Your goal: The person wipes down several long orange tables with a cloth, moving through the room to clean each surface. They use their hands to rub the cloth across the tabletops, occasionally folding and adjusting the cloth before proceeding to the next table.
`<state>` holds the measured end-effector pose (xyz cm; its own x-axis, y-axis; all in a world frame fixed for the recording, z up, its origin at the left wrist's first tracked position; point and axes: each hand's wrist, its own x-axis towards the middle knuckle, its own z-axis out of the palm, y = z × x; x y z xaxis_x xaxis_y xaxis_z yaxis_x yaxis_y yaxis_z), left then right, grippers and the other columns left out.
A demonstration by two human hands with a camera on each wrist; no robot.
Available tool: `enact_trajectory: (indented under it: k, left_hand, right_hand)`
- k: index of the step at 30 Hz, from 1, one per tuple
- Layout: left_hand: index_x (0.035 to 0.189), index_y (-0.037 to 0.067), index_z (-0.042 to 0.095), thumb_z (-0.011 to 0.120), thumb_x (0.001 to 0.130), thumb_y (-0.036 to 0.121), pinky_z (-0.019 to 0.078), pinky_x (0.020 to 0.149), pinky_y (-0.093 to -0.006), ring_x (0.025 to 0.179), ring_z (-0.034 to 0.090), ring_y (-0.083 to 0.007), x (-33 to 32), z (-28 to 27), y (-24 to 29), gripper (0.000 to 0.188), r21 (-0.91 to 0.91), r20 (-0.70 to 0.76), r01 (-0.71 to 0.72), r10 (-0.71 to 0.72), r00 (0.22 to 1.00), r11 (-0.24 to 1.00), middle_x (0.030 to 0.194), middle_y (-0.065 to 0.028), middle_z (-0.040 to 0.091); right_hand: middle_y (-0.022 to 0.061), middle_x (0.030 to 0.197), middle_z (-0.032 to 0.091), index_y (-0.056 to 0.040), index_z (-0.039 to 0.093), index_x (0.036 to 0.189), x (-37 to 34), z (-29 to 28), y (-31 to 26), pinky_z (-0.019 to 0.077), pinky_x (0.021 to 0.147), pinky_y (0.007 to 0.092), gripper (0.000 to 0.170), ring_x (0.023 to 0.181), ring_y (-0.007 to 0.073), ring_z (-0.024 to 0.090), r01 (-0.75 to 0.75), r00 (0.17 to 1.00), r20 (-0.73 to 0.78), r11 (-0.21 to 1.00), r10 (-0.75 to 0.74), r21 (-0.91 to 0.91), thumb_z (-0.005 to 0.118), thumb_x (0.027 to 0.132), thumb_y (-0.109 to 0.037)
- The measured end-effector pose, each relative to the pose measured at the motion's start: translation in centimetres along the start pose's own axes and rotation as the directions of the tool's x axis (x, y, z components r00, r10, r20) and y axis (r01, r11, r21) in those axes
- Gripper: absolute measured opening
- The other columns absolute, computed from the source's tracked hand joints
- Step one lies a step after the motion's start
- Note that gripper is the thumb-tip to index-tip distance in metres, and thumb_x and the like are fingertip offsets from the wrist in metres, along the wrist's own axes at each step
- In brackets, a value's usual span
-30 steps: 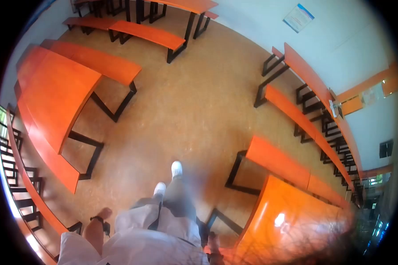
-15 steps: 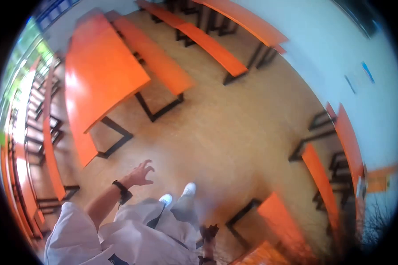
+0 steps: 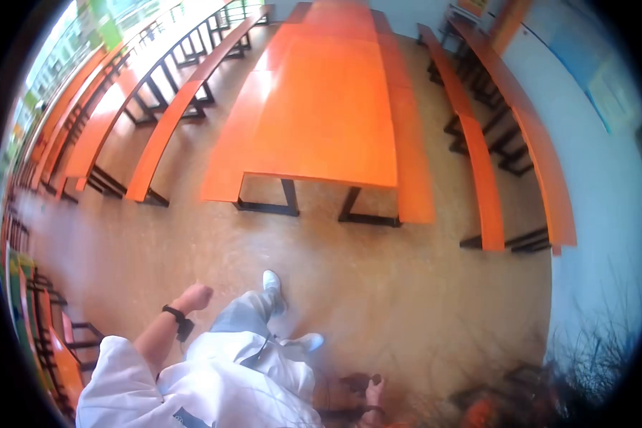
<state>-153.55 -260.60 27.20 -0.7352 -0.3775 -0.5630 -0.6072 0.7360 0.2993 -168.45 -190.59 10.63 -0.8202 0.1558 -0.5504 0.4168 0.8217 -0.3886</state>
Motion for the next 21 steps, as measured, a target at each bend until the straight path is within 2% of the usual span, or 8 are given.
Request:
enact_trajectory:
  k: [3,5,7,11,13,15,17,21]
  left_hand:
    - [0.073,0.007,0.067,0.057,0.071,0.005,0.0514,0.067,-0.0445,0.073,0.063,-0.0378,-2.3,3.6,-9.2,0.011,-0.105,0.049,0.108,-0.103,0.993,0.989,0.074,-0.0174,0.066]
    - [0.075,0.006,0.068,0.057,0.072,0.005,0.0514,0.067,-0.0455,0.074,0.063,-0.0386,-2.5,3.5,-10.6,0.012,-0.135,0.089,0.156,-0.145,0.986,0.979,0.076,-0.0189,0.066]
    - [0.076,0.006,0.067,0.057,0.073,0.006,0.0513,0.067,-0.0463,0.074,0.063,-0.0395,-0.9,2.6,-11.2,0.011,-0.169,-0.022,0.155,-0.161,0.987,0.973,0.077,-0.0198,0.066]
    - [0.076,0.005,0.065,0.057,0.076,0.01,0.0503,0.066,-0.0491,0.073,0.062,-0.0421,7.0,-2.8,-10.1,0.009,-0.19,-0.231,0.119,-0.162,0.959,0.974,0.077,-0.0214,0.064]
    - [0.076,0.006,0.063,0.057,0.077,0.013,0.0493,0.065,-0.0505,0.072,0.061,-0.0425,10.2,-7.5,-7.3,0.009,-0.209,-0.283,-0.007,-0.054,0.957,0.978,0.075,-0.0212,0.063]
    - [0.074,0.007,0.058,0.058,0.076,0.013,0.0473,0.06,-0.0503,0.067,0.059,-0.042,12.8,-11.8,-3.9,0.006,-0.216,-0.376,-0.169,0.078,0.923,0.962,0.068,-0.0197,0.06]
    - [0.073,0.008,0.053,0.059,0.074,0.012,0.046,0.055,-0.049,0.061,0.058,-0.0407,15.2,-15.0,-1.1,0.008,-0.171,-0.417,-0.305,0.212,0.884,0.937,0.062,-0.0171,0.057]
    - [0.074,0.011,0.052,0.061,0.075,0.015,0.0468,0.054,-0.0472,0.058,0.059,-0.0368,17.6,-21.2,4.4,0.009,-0.181,-0.467,-0.468,0.343,0.815,0.865,0.059,-0.0127,0.056]
  right_hand:
    - [0.0231,0.112,0.061,0.0023,0.054,0.119,7.7,-3.5,-14.4,0.0477,0.092,0.0446,0.045,0.104,0.0394,0.06,0.267,0.933,-0.286,0.954,-0.22,0.137,0.073,0.082,-0.013]
    - [0.0227,0.111,0.061,0.0026,0.054,0.118,11.2,-5.8,-21.9,0.0479,0.089,0.0441,0.039,0.104,0.0375,0.06,0.406,0.904,-0.217,0.898,-0.368,0.168,0.069,0.087,-0.014]
    - [0.0218,0.112,0.06,0.0014,0.053,0.116,10.5,-9.4,-33.3,0.0469,0.089,0.0442,0.036,0.105,0.0361,0.059,0.469,0.847,-0.26,0.882,-0.464,-0.048,0.068,0.09,-0.018]
    - [0.019,0.107,0.059,-0.0005,0.051,0.113,12.2,-12.5,-49.8,0.045,0.089,0.041,0.029,0.097,0.0352,0.057,0.777,0.507,-0.537,0.628,-0.674,-0.055,0.064,0.094,-0.018]
    - [0.0161,0.104,0.057,-0.0001,0.05,0.113,8.6,-13.1,-58.9,0.0444,0.089,0.0379,0.03,0.096,0.0296,0.055,0.813,0.485,-0.561,0.583,-0.671,0.006,0.065,0.094,-0.019]
    - [0.0137,0.104,0.056,-0.0005,0.051,0.114,9.7,-11.7,-64.2,0.044,0.089,0.0358,0.032,0.097,0.0246,0.053,0.855,0.489,-0.558,0.496,-0.671,0.152,0.066,0.094,-0.02]
    - [0.0123,0.103,0.054,-0.0008,0.051,0.113,8.0,-9.0,-70.0,0.0446,0.087,0.0351,0.033,0.096,0.023,0.053,0.909,0.37,-0.534,0.416,-0.76,0.038,0.068,0.093,-0.02]
    - [0.0139,0.101,0.052,-0.0001,0.052,0.111,11.5,-0.6,-77.9,0.0431,0.09,0.0384,0.033,0.098,0.0289,0.053,0.957,0.285,-0.226,0.291,-0.931,0.009,0.071,0.087,-0.013]
